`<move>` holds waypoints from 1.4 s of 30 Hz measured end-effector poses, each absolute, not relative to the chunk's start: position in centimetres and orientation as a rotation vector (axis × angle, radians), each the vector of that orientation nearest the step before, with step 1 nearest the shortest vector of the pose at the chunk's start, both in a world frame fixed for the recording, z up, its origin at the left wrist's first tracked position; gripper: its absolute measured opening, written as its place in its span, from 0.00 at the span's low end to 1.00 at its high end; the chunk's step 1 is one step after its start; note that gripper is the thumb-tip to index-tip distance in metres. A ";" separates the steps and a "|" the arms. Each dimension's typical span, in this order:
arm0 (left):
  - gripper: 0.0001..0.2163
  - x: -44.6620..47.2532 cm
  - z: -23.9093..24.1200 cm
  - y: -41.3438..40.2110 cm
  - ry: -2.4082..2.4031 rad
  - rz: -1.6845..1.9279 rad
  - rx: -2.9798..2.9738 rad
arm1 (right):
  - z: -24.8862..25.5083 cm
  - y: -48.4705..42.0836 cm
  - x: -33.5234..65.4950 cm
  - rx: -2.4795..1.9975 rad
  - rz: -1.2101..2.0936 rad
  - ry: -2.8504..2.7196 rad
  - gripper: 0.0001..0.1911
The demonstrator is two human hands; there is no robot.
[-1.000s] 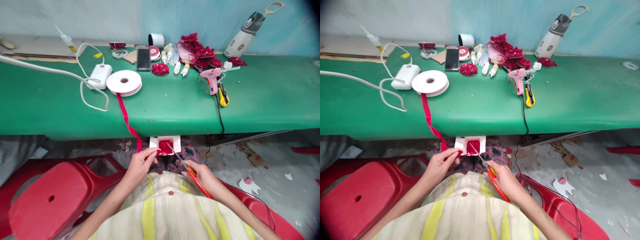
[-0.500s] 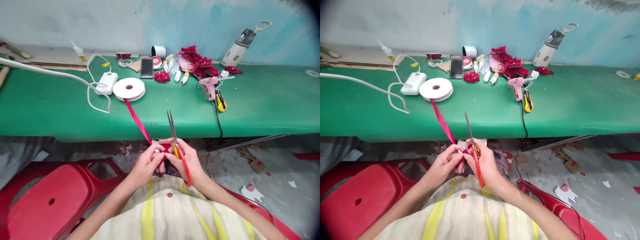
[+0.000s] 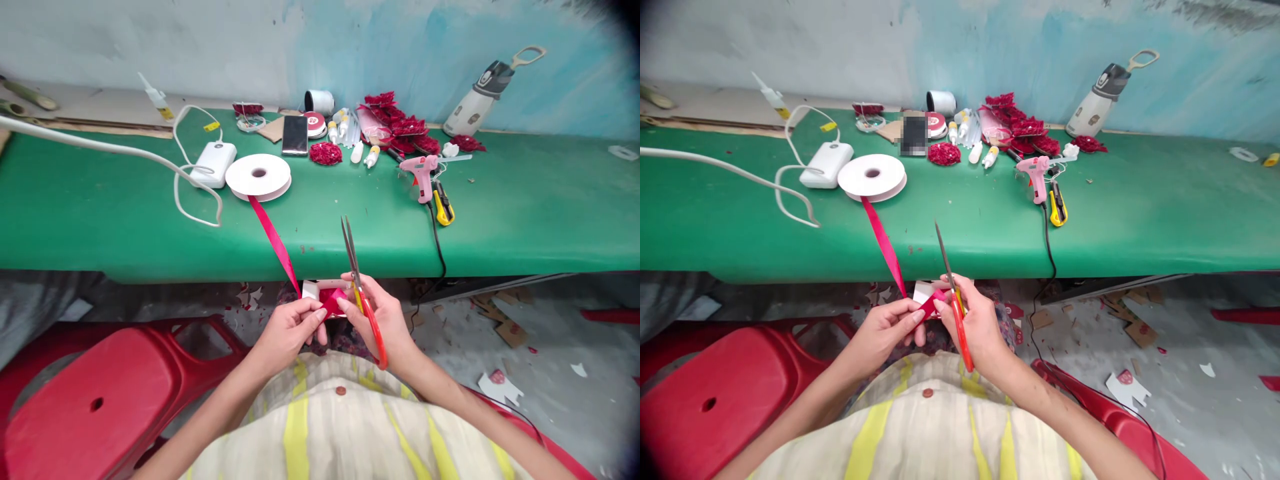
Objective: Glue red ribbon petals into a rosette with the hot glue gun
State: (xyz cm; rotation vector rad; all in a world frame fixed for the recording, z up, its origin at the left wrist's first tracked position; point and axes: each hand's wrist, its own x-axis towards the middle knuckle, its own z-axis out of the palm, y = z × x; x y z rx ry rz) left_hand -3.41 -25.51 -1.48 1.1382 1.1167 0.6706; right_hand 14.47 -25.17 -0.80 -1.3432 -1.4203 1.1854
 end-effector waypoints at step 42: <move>0.13 -2.3 -3.9 -25.2 1.279 0.606 1.075 | -3.1 -30.5 19.5 -1.547 1.509 -2.021 0.14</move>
